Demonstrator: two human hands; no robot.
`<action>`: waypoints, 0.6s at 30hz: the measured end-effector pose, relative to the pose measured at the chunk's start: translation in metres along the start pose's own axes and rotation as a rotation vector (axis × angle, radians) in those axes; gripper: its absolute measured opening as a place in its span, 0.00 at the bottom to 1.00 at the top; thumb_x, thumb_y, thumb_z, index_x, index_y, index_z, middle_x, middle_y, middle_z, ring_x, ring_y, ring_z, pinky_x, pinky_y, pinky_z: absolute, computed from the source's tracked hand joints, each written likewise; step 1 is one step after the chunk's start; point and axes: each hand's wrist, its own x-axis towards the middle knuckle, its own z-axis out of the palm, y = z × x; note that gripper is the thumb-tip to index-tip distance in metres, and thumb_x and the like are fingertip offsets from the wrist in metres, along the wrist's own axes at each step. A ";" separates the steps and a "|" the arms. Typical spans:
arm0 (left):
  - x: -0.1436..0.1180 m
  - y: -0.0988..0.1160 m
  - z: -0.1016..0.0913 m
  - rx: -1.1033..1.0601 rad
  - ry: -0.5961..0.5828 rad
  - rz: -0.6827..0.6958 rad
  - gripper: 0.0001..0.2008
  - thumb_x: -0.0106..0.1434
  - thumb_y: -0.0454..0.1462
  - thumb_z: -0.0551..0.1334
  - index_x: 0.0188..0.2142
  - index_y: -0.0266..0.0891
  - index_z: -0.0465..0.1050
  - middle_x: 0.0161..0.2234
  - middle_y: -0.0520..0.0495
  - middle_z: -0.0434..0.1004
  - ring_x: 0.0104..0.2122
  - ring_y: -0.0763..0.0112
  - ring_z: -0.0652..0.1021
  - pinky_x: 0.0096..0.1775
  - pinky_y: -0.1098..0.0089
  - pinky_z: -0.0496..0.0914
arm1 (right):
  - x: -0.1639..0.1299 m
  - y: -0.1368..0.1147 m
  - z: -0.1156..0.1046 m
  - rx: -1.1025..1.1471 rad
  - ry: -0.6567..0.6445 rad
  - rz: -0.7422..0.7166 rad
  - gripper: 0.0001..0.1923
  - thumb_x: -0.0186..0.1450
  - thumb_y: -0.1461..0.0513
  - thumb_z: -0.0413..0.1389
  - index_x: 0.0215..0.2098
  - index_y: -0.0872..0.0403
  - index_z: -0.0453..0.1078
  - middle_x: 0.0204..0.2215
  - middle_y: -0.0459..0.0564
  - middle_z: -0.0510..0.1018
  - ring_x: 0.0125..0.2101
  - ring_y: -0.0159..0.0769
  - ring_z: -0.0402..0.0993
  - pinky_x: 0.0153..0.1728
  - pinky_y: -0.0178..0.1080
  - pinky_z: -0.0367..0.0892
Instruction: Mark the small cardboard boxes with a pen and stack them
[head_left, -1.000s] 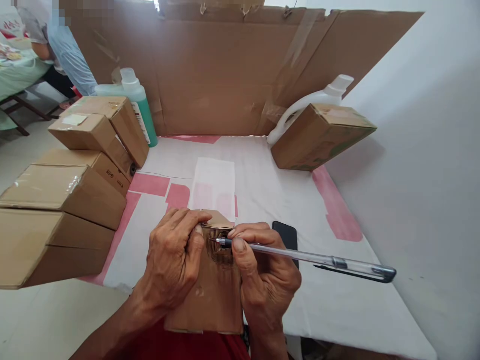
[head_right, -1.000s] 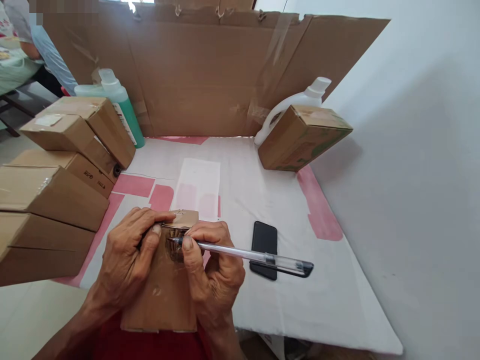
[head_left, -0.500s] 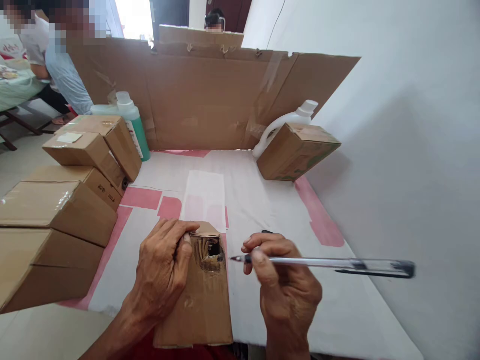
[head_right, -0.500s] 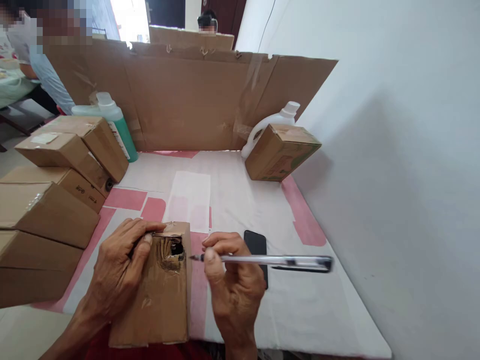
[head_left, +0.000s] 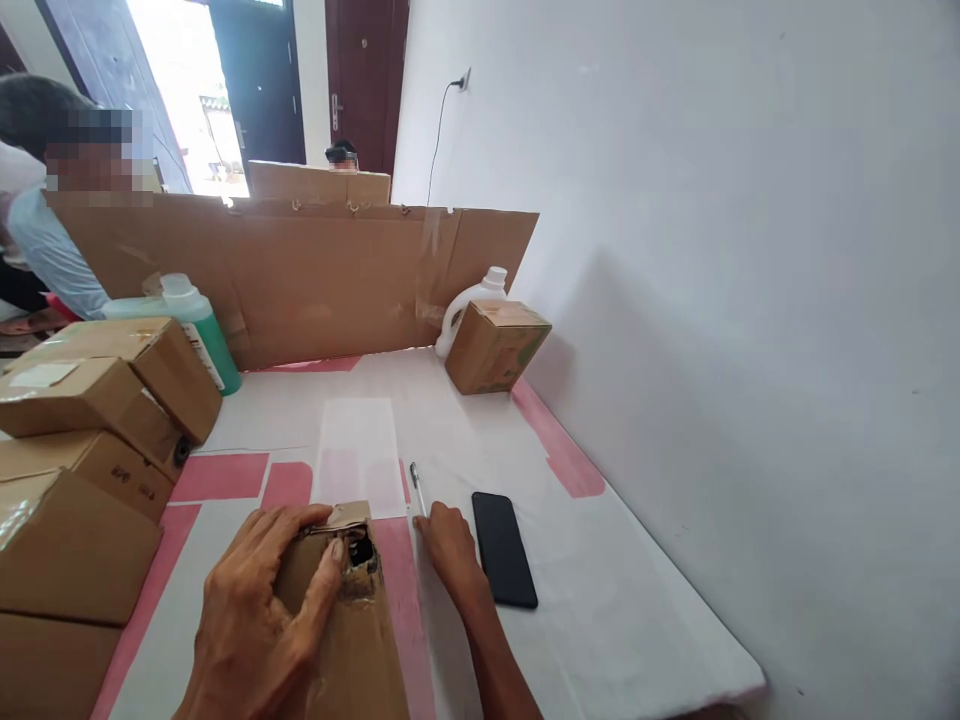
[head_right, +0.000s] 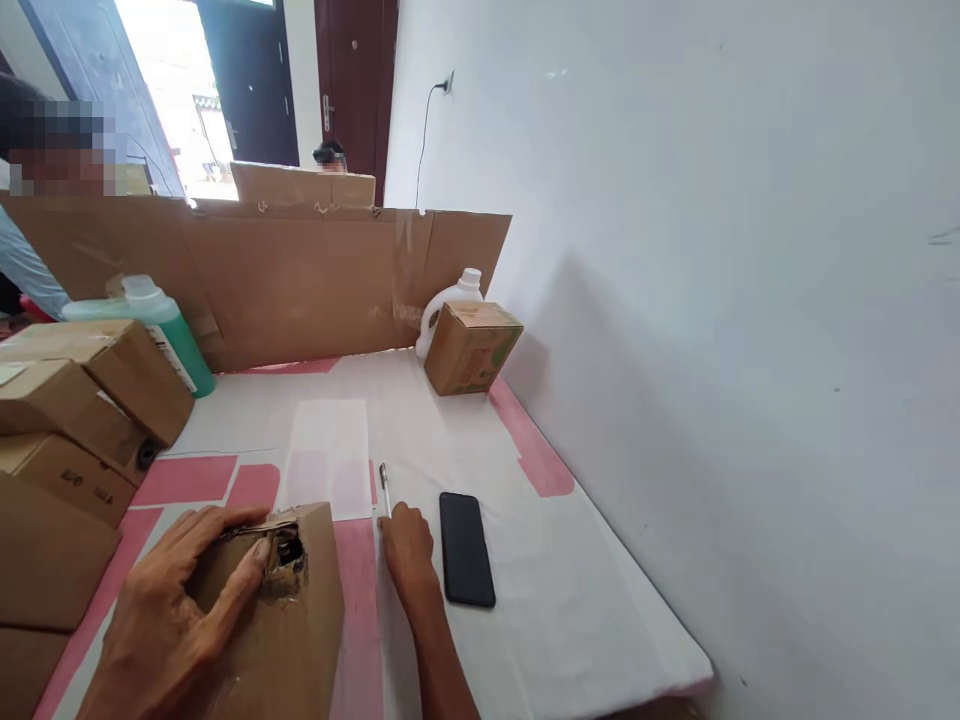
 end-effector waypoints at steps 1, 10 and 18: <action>0.000 -0.001 0.000 0.007 0.002 -0.005 0.13 0.68 0.48 0.63 0.47 0.47 0.76 0.43 0.49 0.82 0.42 0.60 0.81 0.43 0.62 0.75 | -0.005 0.004 -0.003 -0.016 0.006 0.019 0.09 0.72 0.61 0.54 0.39 0.58 0.74 0.41 0.64 0.82 0.43 0.52 0.81 0.39 0.42 0.66; 0.003 -0.004 0.002 -0.014 -0.022 -0.041 0.14 0.68 0.49 0.62 0.47 0.46 0.77 0.44 0.46 0.82 0.43 0.57 0.81 0.44 0.60 0.76 | -0.037 0.095 -0.027 -0.107 0.123 0.346 0.28 0.65 0.49 0.61 0.50 0.64 0.68 0.50 0.72 0.75 0.54 0.64 0.72 0.44 0.48 0.69; 0.003 0.000 0.000 -0.015 -0.032 -0.042 0.12 0.70 0.47 0.61 0.47 0.47 0.76 0.44 0.48 0.82 0.43 0.60 0.81 0.44 0.62 0.76 | -0.013 0.093 -0.011 0.322 0.149 0.256 0.14 0.61 0.51 0.56 0.39 0.53 0.70 0.41 0.61 0.82 0.45 0.56 0.79 0.42 0.45 0.70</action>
